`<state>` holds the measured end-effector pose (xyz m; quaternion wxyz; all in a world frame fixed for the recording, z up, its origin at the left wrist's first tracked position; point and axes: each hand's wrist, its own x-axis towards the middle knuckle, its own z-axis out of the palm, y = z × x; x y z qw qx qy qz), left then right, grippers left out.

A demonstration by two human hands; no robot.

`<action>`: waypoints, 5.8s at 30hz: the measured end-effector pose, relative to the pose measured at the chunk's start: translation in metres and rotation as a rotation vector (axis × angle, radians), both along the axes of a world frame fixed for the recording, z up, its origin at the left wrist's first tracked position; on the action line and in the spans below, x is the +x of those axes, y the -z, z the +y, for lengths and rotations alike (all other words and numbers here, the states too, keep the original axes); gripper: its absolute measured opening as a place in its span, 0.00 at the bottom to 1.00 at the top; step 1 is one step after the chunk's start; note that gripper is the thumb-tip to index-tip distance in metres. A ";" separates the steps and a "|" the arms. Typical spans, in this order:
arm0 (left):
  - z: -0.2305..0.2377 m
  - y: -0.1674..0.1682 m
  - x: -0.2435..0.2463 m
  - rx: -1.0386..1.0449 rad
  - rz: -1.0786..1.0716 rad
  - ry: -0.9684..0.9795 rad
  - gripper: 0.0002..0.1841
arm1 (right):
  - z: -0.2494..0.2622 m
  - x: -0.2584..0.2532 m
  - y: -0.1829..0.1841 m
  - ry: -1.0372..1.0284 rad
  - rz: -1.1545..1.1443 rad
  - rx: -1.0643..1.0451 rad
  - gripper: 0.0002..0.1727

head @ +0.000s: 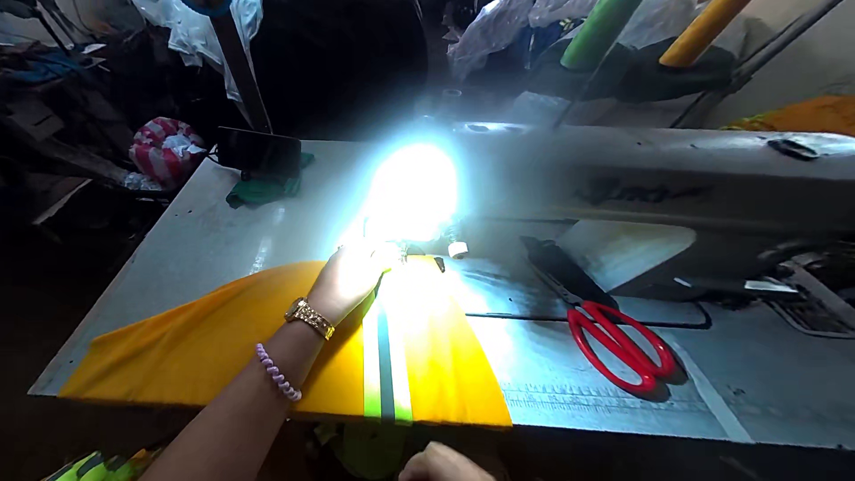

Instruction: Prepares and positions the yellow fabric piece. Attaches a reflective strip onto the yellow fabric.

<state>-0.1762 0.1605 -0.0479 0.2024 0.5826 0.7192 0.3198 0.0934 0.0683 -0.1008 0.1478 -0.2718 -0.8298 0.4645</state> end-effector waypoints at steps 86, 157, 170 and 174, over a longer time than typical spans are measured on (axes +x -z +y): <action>-0.237 0.051 -0.090 0.042 0.382 -0.330 0.23 | 0.029 0.077 0.025 0.533 -0.207 0.997 0.21; -0.145 0.062 0.061 0.254 0.482 0.239 0.20 | 0.044 -0.018 -0.001 0.229 -0.171 0.829 0.15; -0.034 0.033 0.002 0.090 0.445 0.410 0.26 | 0.148 -0.073 -0.014 0.255 -0.224 0.907 0.19; -0.011 0.028 -0.012 0.084 0.378 0.427 0.27 | 0.159 -0.082 -0.025 0.262 -0.292 0.834 0.19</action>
